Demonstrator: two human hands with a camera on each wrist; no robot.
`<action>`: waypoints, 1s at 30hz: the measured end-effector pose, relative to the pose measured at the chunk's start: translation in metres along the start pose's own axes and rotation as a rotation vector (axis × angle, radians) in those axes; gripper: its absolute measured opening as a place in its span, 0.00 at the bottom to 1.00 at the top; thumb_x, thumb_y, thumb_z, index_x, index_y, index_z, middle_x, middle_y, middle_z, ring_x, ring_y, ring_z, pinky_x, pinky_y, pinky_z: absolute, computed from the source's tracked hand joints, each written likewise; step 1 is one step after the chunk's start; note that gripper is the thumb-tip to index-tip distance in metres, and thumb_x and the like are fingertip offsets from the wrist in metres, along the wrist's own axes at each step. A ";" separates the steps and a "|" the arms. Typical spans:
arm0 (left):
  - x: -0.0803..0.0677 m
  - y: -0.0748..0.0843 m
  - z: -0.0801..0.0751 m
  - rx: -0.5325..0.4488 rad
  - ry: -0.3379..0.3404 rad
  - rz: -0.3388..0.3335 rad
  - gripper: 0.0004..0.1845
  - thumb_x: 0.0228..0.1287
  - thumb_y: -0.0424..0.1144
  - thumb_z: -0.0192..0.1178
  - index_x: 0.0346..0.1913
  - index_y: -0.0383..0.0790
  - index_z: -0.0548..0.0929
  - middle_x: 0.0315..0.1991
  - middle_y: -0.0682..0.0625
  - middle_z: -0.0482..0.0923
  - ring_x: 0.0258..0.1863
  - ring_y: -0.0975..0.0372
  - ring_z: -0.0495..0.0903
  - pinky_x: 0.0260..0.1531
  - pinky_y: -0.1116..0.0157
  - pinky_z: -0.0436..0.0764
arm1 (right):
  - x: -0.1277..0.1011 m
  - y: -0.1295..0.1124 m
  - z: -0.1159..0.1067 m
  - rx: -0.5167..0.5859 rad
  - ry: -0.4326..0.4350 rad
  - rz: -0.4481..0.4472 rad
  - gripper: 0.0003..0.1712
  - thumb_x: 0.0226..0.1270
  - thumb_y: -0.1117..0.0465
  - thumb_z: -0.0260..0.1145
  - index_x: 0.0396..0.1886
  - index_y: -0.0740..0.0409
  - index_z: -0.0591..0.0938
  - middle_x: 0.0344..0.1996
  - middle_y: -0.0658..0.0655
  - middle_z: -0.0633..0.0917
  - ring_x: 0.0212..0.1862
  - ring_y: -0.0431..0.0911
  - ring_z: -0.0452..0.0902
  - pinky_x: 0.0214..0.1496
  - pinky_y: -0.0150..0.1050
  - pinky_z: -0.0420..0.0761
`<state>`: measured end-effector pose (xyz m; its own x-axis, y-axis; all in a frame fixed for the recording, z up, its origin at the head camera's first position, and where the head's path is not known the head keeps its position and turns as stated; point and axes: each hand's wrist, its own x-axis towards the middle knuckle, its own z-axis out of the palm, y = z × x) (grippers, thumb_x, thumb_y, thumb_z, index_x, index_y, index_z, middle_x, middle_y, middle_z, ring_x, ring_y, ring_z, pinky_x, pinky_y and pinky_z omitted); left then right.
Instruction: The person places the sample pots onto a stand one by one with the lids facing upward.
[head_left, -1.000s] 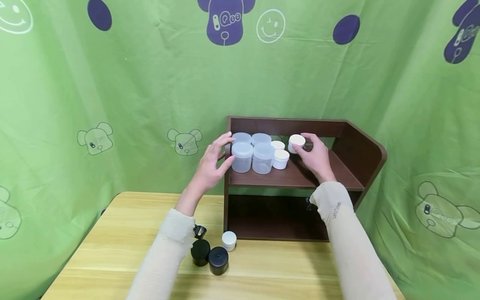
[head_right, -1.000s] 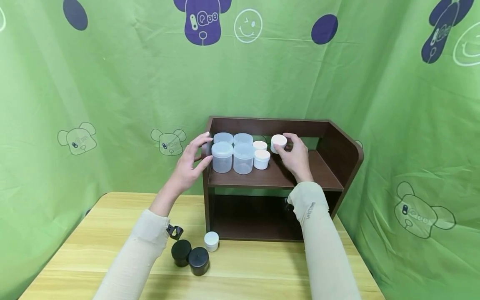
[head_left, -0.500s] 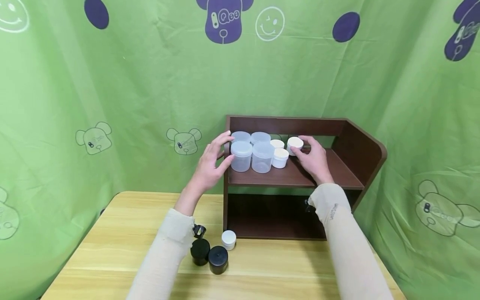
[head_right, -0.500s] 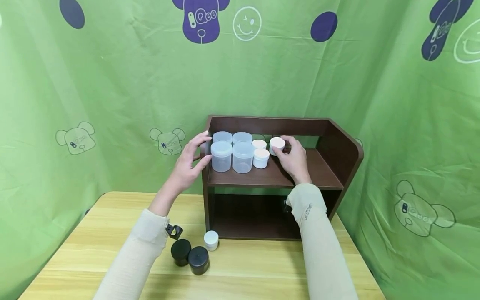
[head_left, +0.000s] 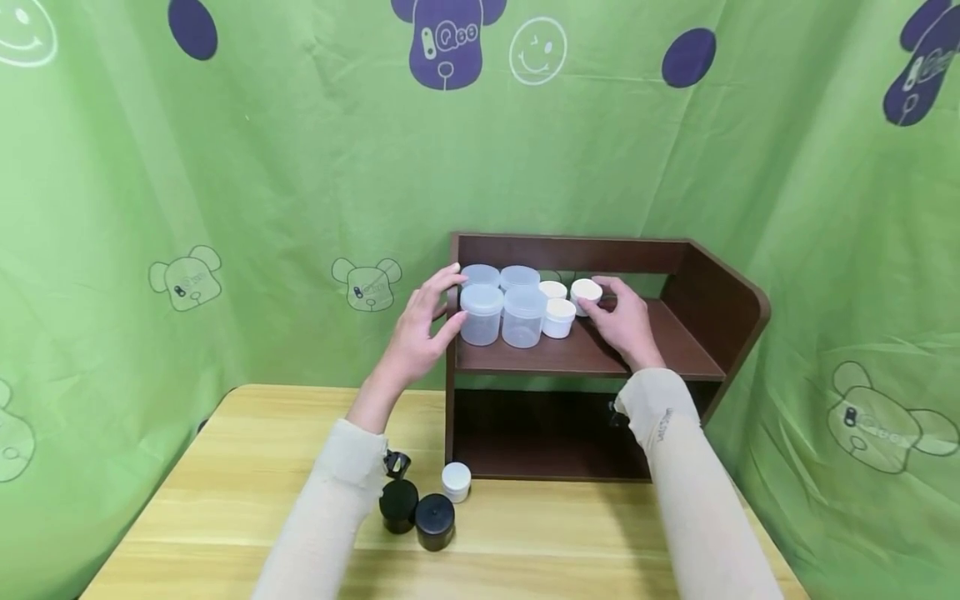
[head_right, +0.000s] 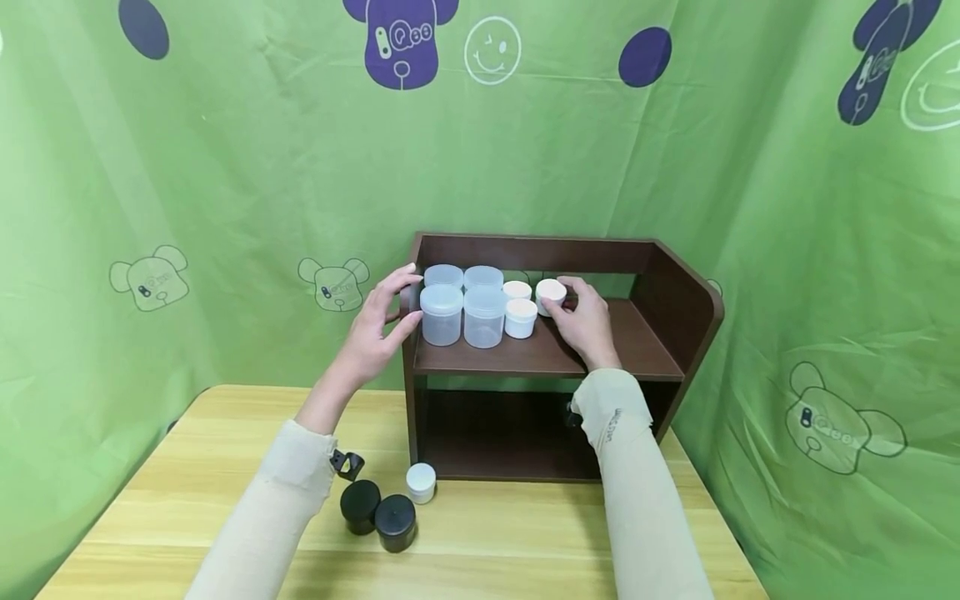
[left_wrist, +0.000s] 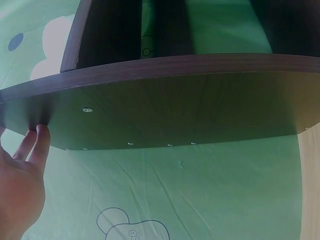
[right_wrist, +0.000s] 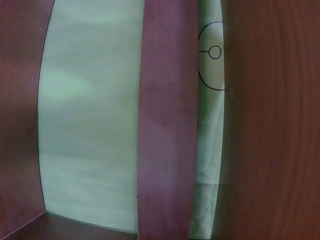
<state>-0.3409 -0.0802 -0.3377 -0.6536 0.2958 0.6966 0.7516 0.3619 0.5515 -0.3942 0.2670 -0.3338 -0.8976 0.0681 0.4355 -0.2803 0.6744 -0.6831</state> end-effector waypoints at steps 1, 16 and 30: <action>0.000 0.000 0.000 0.000 0.001 -0.001 0.27 0.78 0.44 0.56 0.76 0.52 0.66 0.82 0.55 0.56 0.75 0.53 0.63 0.71 0.48 0.77 | 0.000 0.000 0.000 -0.003 -0.005 0.002 0.32 0.74 0.50 0.68 0.71 0.59 0.74 0.62 0.67 0.80 0.60 0.62 0.81 0.66 0.56 0.81; 0.000 0.002 0.000 -0.014 0.002 -0.001 0.28 0.78 0.44 0.56 0.76 0.47 0.66 0.82 0.57 0.56 0.75 0.51 0.63 0.70 0.44 0.77 | 0.002 0.000 -0.001 -0.036 -0.040 0.013 0.33 0.76 0.48 0.66 0.73 0.59 0.73 0.67 0.67 0.78 0.64 0.60 0.75 0.71 0.57 0.75; 0.000 0.003 -0.001 0.001 -0.004 -0.016 0.27 0.78 0.45 0.56 0.76 0.54 0.66 0.82 0.59 0.56 0.75 0.54 0.62 0.72 0.51 0.76 | 0.003 0.000 -0.003 -0.084 -0.097 0.031 0.37 0.77 0.44 0.62 0.78 0.57 0.69 0.74 0.67 0.71 0.77 0.63 0.61 0.80 0.62 0.63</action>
<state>-0.3385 -0.0800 -0.3362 -0.6662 0.2937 0.6855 0.7407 0.3680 0.5621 -0.3961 0.2696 -0.3309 -0.9351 0.0212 0.3537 -0.2261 0.7328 -0.6418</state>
